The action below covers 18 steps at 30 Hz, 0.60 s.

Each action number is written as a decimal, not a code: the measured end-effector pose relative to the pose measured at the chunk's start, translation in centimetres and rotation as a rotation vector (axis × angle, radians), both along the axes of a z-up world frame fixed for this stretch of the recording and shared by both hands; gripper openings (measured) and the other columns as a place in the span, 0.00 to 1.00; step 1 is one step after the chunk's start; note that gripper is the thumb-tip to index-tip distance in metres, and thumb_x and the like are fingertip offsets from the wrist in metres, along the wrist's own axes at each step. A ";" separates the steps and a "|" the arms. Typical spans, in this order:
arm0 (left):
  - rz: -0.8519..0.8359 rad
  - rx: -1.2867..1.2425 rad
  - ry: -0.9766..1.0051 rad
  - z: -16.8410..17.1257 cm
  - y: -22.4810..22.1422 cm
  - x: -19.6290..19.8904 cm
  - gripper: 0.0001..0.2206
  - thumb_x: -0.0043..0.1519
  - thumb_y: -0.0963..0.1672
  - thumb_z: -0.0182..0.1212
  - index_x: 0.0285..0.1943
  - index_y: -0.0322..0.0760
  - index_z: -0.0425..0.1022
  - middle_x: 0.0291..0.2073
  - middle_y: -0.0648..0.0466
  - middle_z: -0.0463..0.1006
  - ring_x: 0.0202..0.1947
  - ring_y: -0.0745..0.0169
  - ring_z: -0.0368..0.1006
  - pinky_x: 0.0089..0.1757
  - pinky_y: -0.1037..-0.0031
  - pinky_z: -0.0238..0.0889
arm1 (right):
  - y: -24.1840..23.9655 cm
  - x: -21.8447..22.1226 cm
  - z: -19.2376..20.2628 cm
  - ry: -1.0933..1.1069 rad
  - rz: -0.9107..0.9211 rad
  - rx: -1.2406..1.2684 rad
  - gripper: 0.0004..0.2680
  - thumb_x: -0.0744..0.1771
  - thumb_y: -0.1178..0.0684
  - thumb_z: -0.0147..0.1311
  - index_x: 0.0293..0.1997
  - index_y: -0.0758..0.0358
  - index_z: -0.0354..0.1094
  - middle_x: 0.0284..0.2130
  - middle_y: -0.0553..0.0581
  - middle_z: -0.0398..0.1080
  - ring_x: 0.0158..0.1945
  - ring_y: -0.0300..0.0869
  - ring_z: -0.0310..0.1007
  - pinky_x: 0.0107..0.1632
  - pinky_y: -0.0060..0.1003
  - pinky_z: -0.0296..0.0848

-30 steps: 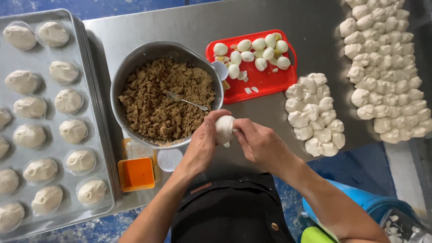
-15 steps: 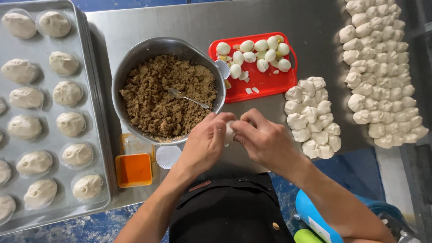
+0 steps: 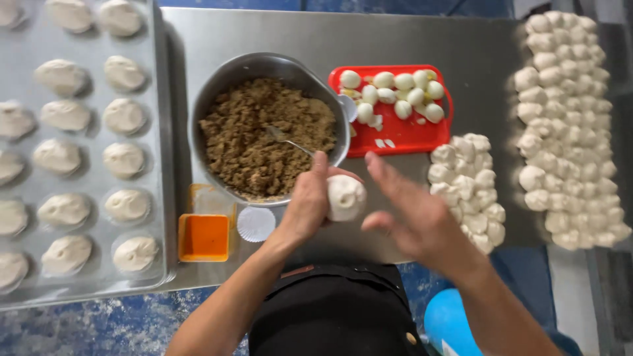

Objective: Filling dough with meat and eggs to make stuffed buns.

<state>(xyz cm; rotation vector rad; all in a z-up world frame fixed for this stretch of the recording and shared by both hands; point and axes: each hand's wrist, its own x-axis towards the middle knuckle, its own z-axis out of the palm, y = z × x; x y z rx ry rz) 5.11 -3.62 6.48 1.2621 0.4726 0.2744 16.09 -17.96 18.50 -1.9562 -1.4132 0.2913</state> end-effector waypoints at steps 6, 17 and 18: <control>-0.216 -0.300 0.005 0.9 -0.1 0.6 0.42 0.67 0.64 0.25 0.45 0.30 0.79 0.21 0.55 0.77 0.16 0.69 0.70 0.17 0.76 0.61 | -0.5 -1.7 -3.9 -0.056 0.100 0.067 0.23 0.63 0.58 0.67 0.64 0.70 0.64 0.58 0.67 0.70 0.62 0.55 0.73 0.67 0.48 0.69; -0.191 -0.381 0.097 -1.2 -1.0 0.5 0.41 0.66 0.65 0.26 0.45 0.32 0.79 0.25 0.53 0.77 0.20 0.70 0.70 0.20 0.78 0.61 | -1.6 -1.6 -7.4 0.182 -0.014 0.211 0.11 0.68 0.62 0.61 0.57 0.64 0.73 0.55 0.63 0.76 0.63 0.49 0.77 0.72 0.46 0.70; -0.191 -0.380 0.098 -1.5 -1.1 0.4 0.41 0.66 0.65 0.26 0.45 0.32 0.79 0.25 0.53 0.77 0.20 0.70 0.70 0.20 0.78 0.61 | -1.6 -1.5 -7.1 0.183 -0.014 0.212 0.11 0.68 0.62 0.61 0.57 0.64 0.73 0.55 0.63 0.76 0.63 0.49 0.77 0.72 0.46 0.70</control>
